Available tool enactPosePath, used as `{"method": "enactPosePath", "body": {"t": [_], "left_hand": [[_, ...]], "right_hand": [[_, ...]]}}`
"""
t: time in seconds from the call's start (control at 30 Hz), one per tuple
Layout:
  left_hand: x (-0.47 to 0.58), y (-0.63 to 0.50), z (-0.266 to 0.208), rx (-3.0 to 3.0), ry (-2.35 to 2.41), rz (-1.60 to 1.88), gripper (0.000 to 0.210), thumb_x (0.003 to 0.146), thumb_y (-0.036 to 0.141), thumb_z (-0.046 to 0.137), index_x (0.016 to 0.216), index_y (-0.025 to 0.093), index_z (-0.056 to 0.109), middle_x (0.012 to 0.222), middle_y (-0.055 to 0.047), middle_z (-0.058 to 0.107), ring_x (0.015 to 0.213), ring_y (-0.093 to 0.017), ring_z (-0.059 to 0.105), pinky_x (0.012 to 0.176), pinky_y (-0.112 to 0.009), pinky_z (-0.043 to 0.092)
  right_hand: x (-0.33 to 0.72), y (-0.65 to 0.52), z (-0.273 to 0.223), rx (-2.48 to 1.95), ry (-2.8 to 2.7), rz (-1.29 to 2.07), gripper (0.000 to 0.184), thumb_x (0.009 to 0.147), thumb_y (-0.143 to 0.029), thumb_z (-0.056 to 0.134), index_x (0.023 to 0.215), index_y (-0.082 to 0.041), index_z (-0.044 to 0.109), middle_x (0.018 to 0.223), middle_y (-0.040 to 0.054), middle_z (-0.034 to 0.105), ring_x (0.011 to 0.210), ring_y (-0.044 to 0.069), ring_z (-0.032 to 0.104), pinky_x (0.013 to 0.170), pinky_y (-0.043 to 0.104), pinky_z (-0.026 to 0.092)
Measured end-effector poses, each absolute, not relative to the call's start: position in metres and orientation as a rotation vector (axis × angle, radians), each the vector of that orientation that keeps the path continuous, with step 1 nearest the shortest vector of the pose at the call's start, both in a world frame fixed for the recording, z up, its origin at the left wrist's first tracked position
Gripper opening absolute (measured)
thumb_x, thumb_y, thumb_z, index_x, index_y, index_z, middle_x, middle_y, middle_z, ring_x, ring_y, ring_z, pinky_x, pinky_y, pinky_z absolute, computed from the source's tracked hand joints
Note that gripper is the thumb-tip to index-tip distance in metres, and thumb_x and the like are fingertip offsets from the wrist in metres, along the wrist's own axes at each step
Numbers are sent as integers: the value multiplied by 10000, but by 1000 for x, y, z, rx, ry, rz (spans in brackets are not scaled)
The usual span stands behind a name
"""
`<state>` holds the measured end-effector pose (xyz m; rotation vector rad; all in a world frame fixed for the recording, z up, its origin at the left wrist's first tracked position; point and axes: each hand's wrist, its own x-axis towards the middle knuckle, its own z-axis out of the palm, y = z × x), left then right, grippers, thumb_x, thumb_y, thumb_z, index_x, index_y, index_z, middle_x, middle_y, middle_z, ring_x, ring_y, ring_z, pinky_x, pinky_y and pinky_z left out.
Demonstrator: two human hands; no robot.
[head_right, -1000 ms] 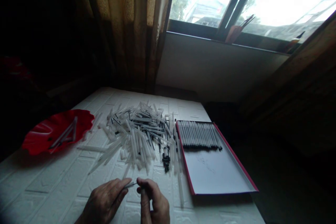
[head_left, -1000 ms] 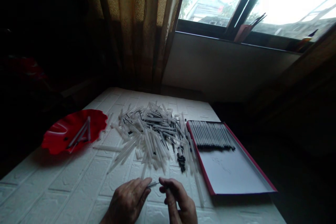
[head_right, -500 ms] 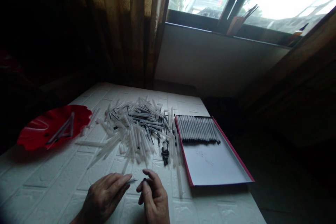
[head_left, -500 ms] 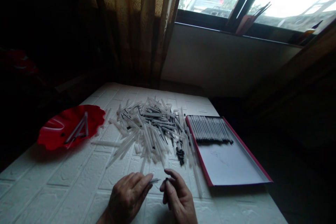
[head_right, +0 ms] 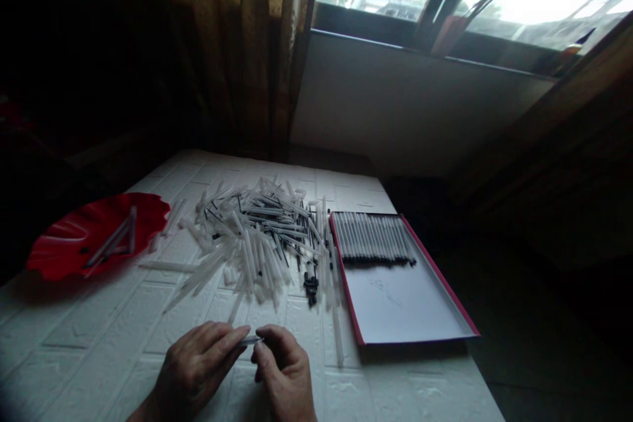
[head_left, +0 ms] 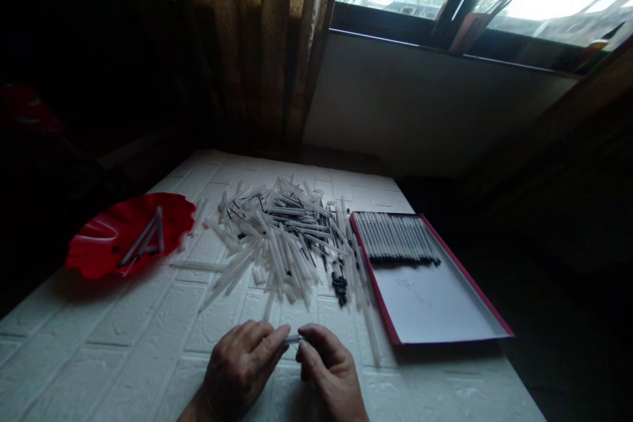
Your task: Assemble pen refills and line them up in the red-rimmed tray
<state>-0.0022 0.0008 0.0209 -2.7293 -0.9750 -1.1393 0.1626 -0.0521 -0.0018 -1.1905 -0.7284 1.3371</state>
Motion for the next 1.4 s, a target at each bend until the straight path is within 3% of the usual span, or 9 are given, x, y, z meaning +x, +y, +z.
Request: {"method": "enactPosePath", "body": {"t": [0.2,0.47,0.73,0.93,1.07,1.13,1.23,1.4], "left_hand": [[-3,1,18,-2737,-963,-1128,200,992,233,433,1070,194,613,730,-16,688,617,-136,641,580,-227,508],[-1,2,19,-2715,-991,-1109,218,993,248,438,1042,195,643,734,-10,688,618,-126,641,586,-216,507],[-8,6,14,-2583,-1208,-1044,333,1020,306,341,1029,190,653,784,-22,707,674,-151,672,630,-251,515],[-9,6,12,-2577,-1231,-986,360,1024,327,317,1022,190,650,802,-20,713,682,-156,681,626,-261,510],[-8,6,14,-2612,-1198,-994,361,1025,325,313,1025,191,648,796,-16,712,681,-146,681,620,-247,512],[-8,6,14,-2615,-1195,-1005,366,1025,324,311,1020,192,652,787,-16,710,671,-145,678,615,-245,511],[-7,6,14,-2608,-1191,-1024,372,1025,322,309,1009,194,658,781,-19,706,661,-146,673,609,-244,510],[-5,5,14,-2662,-1160,-981,380,1026,317,298,1006,194,657,781,-23,703,655,-152,668,598,-250,511]], "right_hand": [[164,-51,3,-1193,-692,1349,338,704,-480,781,858,-183,737,622,-3,632,531,111,540,497,210,477],[188,-44,3,-1212,-462,1250,390,642,-509,818,803,-173,702,543,-34,583,452,73,471,420,160,366],[226,-50,8,-1365,-338,1046,499,531,-522,863,854,-165,731,583,-26,618,481,83,486,446,171,379],[238,-65,-5,-1437,-464,1016,476,616,-547,808,895,-169,734,609,-13,623,480,92,493,446,183,389],[231,-66,-6,-1511,-803,930,329,806,-449,675,978,-173,723,669,16,651,506,116,542,483,205,447],[226,-64,-3,-1508,-1110,779,250,878,-342,588,1027,-182,711,741,41,673,582,141,599,536,219,481],[216,-56,5,-1431,-1587,403,289,918,-200,490,1158,-180,649,852,73,685,704,168,648,616,234,498],[202,-33,21,-1473,-2025,-61,300,950,-158,412,1142,-127,641,783,88,670,673,197,645,587,257,472]]}}
